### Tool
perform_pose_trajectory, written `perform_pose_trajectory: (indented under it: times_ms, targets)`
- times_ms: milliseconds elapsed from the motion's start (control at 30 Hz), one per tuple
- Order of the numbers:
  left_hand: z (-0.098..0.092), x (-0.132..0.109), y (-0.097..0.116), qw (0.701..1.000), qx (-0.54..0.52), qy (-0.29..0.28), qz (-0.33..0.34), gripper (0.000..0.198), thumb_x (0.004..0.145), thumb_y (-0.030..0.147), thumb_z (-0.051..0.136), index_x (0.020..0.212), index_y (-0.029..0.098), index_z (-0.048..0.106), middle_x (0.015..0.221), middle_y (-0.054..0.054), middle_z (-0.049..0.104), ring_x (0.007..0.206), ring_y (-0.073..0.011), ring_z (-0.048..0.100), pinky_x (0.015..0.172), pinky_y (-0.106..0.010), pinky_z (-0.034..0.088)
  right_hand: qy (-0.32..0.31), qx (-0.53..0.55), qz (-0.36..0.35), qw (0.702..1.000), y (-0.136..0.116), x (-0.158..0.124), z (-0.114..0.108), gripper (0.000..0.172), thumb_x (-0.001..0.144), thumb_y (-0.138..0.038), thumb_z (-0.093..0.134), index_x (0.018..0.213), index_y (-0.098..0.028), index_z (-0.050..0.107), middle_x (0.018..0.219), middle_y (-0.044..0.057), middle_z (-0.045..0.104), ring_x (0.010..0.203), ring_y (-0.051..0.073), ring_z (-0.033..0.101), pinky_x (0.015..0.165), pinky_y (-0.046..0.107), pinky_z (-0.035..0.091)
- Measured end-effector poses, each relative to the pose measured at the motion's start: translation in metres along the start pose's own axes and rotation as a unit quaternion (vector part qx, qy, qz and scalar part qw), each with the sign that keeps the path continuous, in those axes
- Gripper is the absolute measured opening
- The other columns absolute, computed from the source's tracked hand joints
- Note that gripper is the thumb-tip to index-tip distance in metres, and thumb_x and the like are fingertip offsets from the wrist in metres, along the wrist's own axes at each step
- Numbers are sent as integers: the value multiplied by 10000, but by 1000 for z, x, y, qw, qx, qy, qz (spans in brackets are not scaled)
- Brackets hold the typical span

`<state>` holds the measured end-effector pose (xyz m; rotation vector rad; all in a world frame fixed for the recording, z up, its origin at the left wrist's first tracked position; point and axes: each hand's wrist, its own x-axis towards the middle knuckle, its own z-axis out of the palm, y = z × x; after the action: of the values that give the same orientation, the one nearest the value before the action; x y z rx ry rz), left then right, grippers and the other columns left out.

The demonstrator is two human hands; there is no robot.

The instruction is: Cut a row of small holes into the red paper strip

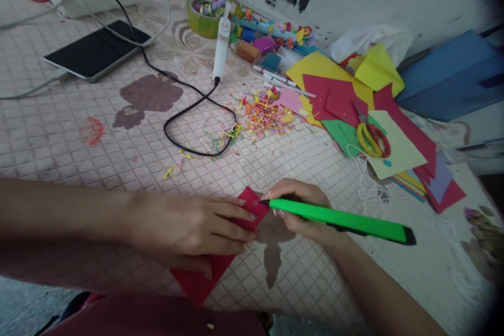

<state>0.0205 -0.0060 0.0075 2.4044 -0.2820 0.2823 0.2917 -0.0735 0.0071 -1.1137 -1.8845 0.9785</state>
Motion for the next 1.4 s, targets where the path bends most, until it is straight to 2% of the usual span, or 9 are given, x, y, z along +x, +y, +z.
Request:
perform_pose_trajectory:
  times_ms: [167, 400, 533, 833, 1000, 1200, 1300, 1400]
  targets:
    - [0, 0, 0, 1000, -2, 28, 11, 406, 961, 199, 656, 1350, 82, 663, 1386, -165, 673, 1466, -269, 486, 1285, -369, 331, 1, -17, 2, 1000, 1, -2, 1, 370, 777, -10, 612, 1031, -258, 717, 905, -8, 760, 770, 136, 692, 678, 252, 531]
    - [-1, 1, -1, 1000, 21, 8, 15, 385, 958, 174, 650, 1316, 33, 668, 1405, -173, 661, 1484, -281, 458, 1301, -365, 289, -2, -34, -19, 999, -7, 5, 0, 337, 772, -29, 595, 1010, -236, 715, 872, -1, 757, 729, 126, 688, 646, 237, 524]
    - [0, 1, 1, 1000, 21, 17, 13, 376, 959, 185, 652, 1318, 75, 672, 1397, -149, 670, 1484, -262, 461, 1296, -359, 307, -6, -57, -7, 998, -12, 9, 0, 301, 775, -42, 592, 975, -230, 715, 811, -6, 751, 663, 124, 679, 591, 230, 511]
    - [14, -1, 9, 998, 48, 26, -25, 403, 986, 182, 623, 1371, 62, 616, 1492, -135, 591, 1505, -252, 428, 1318, -380, 239, -6, -72, 0, 997, -16, 11, 0, 278, 771, -53, 572, 936, -227, 712, 800, 0, 755, 671, 128, 694, 591, 226, 518]
    - [10, 1, 8, 998, 58, 5, -13, 385, 996, 190, 602, 1345, 30, 632, 1491, -137, 592, 1500, -268, 433, 1317, -372, 237, -6, -73, -10, 997, -16, 10, 0, 289, 761, -57, 570, 951, -226, 706, 767, -8, 734, 618, 124, 663, 549, 226, 498]
    - [9, 1, 8, 998, 56, -2, -14, 442, 979, 237, 654, 1361, 16, 619, 1495, -152, 587, 1500, -283, 431, 1314, -391, 254, 21, -77, -61, 995, -9, 6, 6, 300, 783, -44, 573, 975, -232, 705, 837, 14, 767, 731, 143, 725, 650, 248, 565]
    - [11, 0, 8, 998, 56, 20, -11, 415, 978, 207, 646, 1347, 19, 630, 1484, -146, 601, 1493, -268, 442, 1319, -379, 230, 76, -55, -27, 995, -4, 2, 8, 242, 819, -66, 604, 939, -251, 702, 814, -9, 769, 692, 127, 720, 603, 215, 551]
    - [9, 0, 7, 998, 61, 4, -10, 395, 993, 188, 604, 1348, 19, 632, 1501, -142, 584, 1495, -265, 440, 1317, -372, 227, 79, -52, -11, 995, -1, -1, 7, 270, 804, -58, 615, 953, -264, 705, 812, -31, 762, 675, 112, 706, 596, 197, 537]
